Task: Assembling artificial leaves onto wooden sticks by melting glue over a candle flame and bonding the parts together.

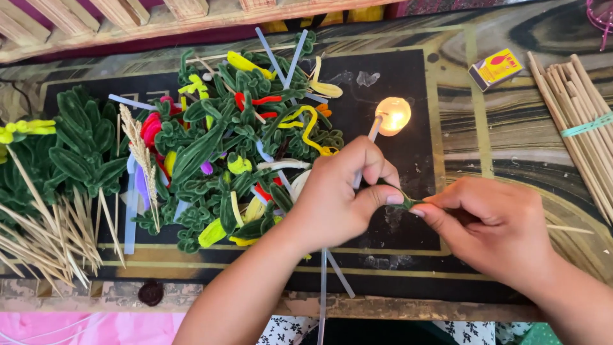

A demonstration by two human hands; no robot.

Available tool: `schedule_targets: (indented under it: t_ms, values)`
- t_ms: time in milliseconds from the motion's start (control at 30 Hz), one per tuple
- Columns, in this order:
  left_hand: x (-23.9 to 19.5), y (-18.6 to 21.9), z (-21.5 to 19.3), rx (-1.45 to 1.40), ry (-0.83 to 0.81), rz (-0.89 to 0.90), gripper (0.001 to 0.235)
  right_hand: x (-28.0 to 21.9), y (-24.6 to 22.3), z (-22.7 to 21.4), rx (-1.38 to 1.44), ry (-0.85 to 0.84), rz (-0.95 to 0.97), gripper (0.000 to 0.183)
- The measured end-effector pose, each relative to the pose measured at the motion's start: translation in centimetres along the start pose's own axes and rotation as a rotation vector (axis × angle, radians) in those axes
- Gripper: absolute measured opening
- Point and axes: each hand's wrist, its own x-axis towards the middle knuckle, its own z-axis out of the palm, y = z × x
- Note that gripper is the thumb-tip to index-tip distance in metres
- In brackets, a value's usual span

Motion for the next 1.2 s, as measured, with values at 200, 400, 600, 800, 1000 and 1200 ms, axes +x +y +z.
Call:
schedule_targets:
  t_ms: [200,400,600,800,1000,1200]
  values:
    - [0.4,-1.4,0.1,-0.121,-0.044,-0.063,0.04,-0.2,0.9,-0.1,0.025,-0.049,0.05,0.011]
    - [0.4,-0.7,-1.0,0.086,0.215,0.198,0.03,0.1,2.6,-1.1,0.273,-0.023,0.539,0.005]
    - [0.5,-3.3,-2.8,-0.256,0.186,0.205,0.048,-0.2,8.1,-4.0,1.226,-0.02,0.396,0.02]
    - [2.1,-3.5,-1.5,0.166,0.219,0.179,0.044,0.8,7.0,-3.4,1.511,-0.045,0.466,0.033]
    - [3.9,-5.3,-0.9,0.074,0.158,0.065,0.016,1.0,6.3,-0.4,1.32,0.05,0.76,0.032]
    - [5.7,-7.5,-2.2,-0.076,0.136,-0.044,0.017,1.2,6.6,0.5,1.359,0.017,0.839,0.049]
